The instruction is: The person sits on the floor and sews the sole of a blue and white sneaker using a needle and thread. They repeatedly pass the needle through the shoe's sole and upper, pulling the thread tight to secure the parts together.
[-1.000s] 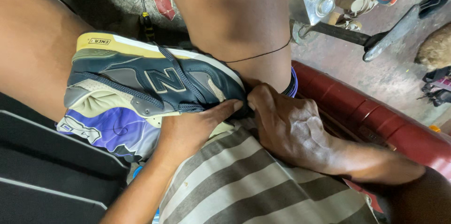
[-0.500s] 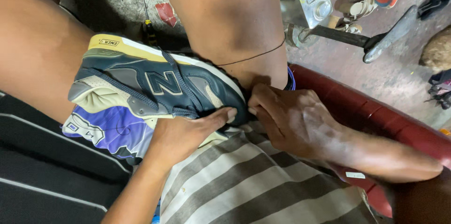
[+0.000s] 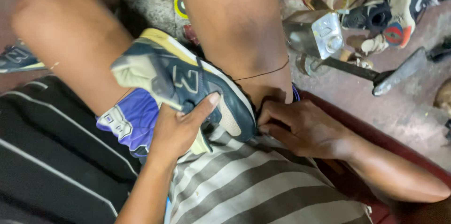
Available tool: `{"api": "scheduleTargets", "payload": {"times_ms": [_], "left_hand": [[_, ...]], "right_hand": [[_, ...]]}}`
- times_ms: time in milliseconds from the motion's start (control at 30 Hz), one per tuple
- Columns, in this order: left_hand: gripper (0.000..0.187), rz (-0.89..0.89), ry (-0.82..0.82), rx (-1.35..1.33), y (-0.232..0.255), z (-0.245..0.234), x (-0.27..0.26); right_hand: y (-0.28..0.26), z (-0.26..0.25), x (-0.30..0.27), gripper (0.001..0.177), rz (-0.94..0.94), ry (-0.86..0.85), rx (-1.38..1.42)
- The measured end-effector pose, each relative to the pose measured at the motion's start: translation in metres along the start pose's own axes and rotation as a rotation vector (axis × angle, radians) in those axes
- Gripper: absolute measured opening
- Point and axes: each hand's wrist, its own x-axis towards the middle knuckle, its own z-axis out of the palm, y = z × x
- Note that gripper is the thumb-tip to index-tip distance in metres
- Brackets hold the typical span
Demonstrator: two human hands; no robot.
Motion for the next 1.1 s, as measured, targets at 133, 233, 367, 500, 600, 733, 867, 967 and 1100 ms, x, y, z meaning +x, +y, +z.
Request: {"api": "scheduleTargets", "payload": {"times_ms": [133,233,367,500,600,733,867,967,1100], "left_hand": [[0.023,0.123,0.019,-0.041,-0.002,-0.004,-0.002],[0.023,0.226,-0.006,0.028,0.018,-0.023,-0.005],[0.025,0.43,-0.016,0.177,0.06,-0.04,-0.017],[0.025,0.455,-0.078,0.477,0.1,-0.041,-0.025],[0.034,0.303,-0.077,0.673,0.114,-0.032,-0.025],[0.035,0.379,-0.087,0.669,0.117,-0.033,-0.014],[0.039,0.356,-0.049,0.707,0.116,-0.031,-0.006],[0.04,0.331,-0.035,0.694,0.115,-0.025,-0.004],[0.04,0.332,-0.106,0.655,0.107,-0.035,-0.002]], "right_hand": [[0.004,0.004,0.002,0.019,0.023,-0.062,0.137],[0.005,0.0,0.002,0.034,-0.007,-0.073,0.51],[0.009,0.004,0.034,0.067,-0.207,-0.093,0.752],[0.005,0.036,0.087,0.079,-0.302,-0.173,1.19],[0.002,0.058,0.115,0.077,-0.21,-0.158,1.493],[0.004,0.075,0.123,0.07,-0.158,-0.088,1.645],[0.019,0.076,0.13,0.064,-0.338,-0.163,1.717],[0.023,0.075,0.131,0.06,-0.165,-0.042,1.678],[0.018,0.075,0.128,0.063,-0.247,0.015,1.593]]}}
